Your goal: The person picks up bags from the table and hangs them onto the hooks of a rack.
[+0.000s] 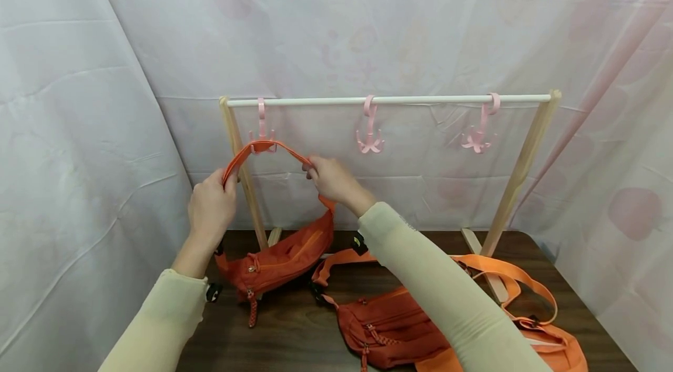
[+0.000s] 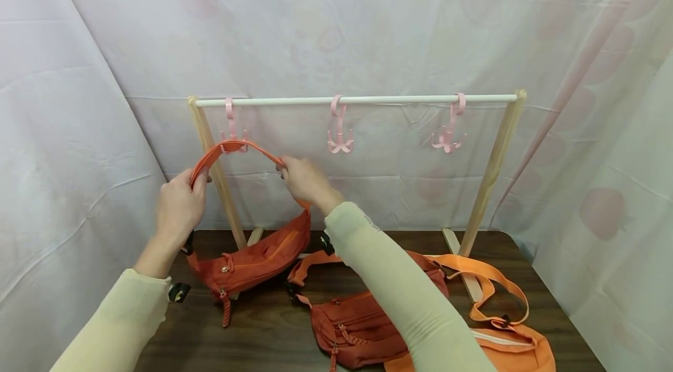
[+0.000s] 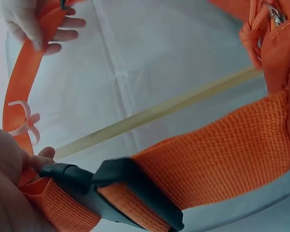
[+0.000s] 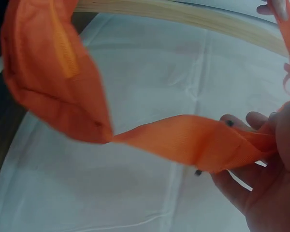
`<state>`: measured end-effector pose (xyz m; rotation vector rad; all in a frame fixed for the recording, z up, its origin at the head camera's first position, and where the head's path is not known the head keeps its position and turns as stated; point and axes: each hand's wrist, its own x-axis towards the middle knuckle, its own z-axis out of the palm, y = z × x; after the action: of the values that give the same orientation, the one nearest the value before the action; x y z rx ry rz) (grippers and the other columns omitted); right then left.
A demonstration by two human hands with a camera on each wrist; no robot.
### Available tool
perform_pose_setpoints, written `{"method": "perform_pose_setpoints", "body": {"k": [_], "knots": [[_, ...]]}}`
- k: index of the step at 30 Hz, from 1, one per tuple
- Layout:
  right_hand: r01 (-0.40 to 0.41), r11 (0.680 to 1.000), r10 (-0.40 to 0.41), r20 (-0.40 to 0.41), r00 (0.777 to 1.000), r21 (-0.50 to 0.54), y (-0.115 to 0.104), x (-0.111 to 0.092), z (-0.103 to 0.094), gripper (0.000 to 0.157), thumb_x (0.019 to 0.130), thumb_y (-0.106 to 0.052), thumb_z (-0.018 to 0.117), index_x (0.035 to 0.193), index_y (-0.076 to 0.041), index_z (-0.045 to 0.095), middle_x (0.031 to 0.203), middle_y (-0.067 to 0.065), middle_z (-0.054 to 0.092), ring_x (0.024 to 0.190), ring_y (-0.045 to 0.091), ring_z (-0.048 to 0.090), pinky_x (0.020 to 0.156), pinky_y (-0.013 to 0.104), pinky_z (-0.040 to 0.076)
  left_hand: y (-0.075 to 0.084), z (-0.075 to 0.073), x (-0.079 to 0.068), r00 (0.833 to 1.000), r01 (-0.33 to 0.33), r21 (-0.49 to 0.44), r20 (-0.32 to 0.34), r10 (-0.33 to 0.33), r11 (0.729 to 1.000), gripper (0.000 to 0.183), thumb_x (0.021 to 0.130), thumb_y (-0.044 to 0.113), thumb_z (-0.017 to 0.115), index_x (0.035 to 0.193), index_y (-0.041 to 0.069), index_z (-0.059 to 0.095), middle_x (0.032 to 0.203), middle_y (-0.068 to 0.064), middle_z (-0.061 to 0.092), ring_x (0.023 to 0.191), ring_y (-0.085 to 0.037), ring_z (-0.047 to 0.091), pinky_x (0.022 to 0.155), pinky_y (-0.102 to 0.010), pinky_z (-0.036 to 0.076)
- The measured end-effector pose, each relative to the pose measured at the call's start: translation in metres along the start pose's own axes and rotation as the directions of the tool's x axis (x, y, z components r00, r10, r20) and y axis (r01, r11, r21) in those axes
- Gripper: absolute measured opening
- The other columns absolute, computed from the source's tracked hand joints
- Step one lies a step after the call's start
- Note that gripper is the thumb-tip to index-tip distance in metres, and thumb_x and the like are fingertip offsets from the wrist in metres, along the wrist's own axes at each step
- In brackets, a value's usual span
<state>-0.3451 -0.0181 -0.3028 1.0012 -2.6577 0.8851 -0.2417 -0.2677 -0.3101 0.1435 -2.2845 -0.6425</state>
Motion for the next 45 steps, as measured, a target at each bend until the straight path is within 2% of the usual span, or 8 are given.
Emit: {"method": "perform_pose_setpoints", "body": {"k": [7,11,15,19,22,26,36,45], "knots": [[-0.031,0.998,0.034,0.043,0.998,-0.057,0.011,-0.006,0.019,0.028,0.116,-0.035,0.045,0.112,-0.015,0.063,0.081,0.003,0.061,0.066,0.02,0.056,0.063,0.033,0.047,-0.013,0.006,-0.017,1.0,0.003,-0.029,0.003,-0.003,1.0,0.035,0.113,0.035,0.052,0.103,0.007,0.072,0.066,-0.01,0.059,0.055,-0.033,0.054,0.047,-0.043,0.036],[-0.024,0.997,0.03,0.079,0.996,-0.077,0.016,-0.01,0.028,0.03,0.116,-0.04,0.044,0.109,-0.015,0.06,0.079,0.0,0.058,0.064,0.017,0.054,0.06,0.032,0.045,-0.019,0.008,-0.027,1.0,0.013,-0.036,0.007,-0.013,0.999,0.034,0.113,0.034,0.052,0.103,0.006,0.067,0.068,-0.01,0.057,0.056,-0.033,0.054,0.049,-0.044,0.037],[0.011,0.997,-0.003,0.102,0.995,-0.078,0.018,-0.012,0.034,0.034,0.114,-0.038,0.048,0.132,-0.011,0.061,0.085,0.001,0.059,0.071,0.018,0.056,0.066,0.034,0.048,-0.023,0.012,-0.035,1.0,0.012,-0.055,-0.009,-0.012,0.998,0.03,0.113,0.029,0.053,0.113,0.002,0.065,0.076,-0.014,0.061,0.061,-0.036,0.057,0.054,-0.049,0.041],[0.04,0.995,-0.029,0.117,0.993,-0.093,0.018,-0.017,0.038,0.048,0.112,-0.035,0.056,0.152,-0.011,0.048,0.099,0.003,0.062,0.088,0.02,0.061,0.079,0.039,0.052,-0.029,0.016,-0.044,1.0,0.012,-0.078,-0.028,-0.014,0.997,0.027,0.11,0.018,0.057,0.127,-0.002,0.064,0.089,-0.021,0.068,0.07,-0.042,0.063,0.064,-0.057,0.047],[0.033,0.993,-0.018,0.127,0.992,-0.115,0.02,-0.022,0.041,0.063,0.11,-0.037,0.059,0.162,-0.01,0.036,0.132,0.009,0.063,0.116,0.023,0.063,0.099,0.041,0.052,-0.034,0.018,-0.051,0.999,0.007,-0.086,-0.05,-0.011,0.996,0.029,0.106,0.012,0.06,0.131,-0.003,0.063,0.089,-0.022,0.069,0.071,-0.043,0.064,0.067,-0.059,0.047],[0.004,0.992,0.014,0.14,0.99,-0.125,0.024,-0.03,0.043,0.08,0.109,-0.039,0.061,0.17,-0.008,0.02,0.162,0.014,0.044,0.142,0.028,0.052,0.115,0.045,0.043,-0.038,0.02,-0.057,0.998,-0.007,-0.092,-0.067,0.0,0.996,0.033,0.103,0.01,0.067,0.132,-0.004,0.062,0.086,-0.02,0.066,0.07,-0.041,0.062,0.064,-0.057,0.044],[-0.01,0.994,0.028,0.171,0.985,-0.108,0.038,-0.053,0.044,0.085,0.109,-0.036,0.062,0.17,-0.005,0.013,0.171,0.015,0.03,0.152,0.03,0.04,0.119,0.046,0.038,-0.039,0.023,-0.069,0.997,-0.006,-0.113,-0.074,-0.003,0.994,0.051,0.098,0.011,0.074,0.144,-0.001,0.056,0.104,-0.019,0.067,0.089,-0.04,0.056,0.077,-0.056,0.039],[-0.043,0.997,0.051,0.141,0.989,-0.063,0.048,-0.08,0.035,0.086,0.106,-0.031,0.07,0.17,-0.005,0.018,0.168,0.017,0.035,0.152,0.032,0.04,0.12,0.049,0.036,-0.043,0.027,-0.077,0.996,-0.027,-0.125,-0.085,0.017,0.992,0.059,0.096,0.012,0.078,0.147,-0.003,0.053,0.112,-0.019,0.064,0.091,-0.039,0.054,0.076,-0.052,0.037]]}}
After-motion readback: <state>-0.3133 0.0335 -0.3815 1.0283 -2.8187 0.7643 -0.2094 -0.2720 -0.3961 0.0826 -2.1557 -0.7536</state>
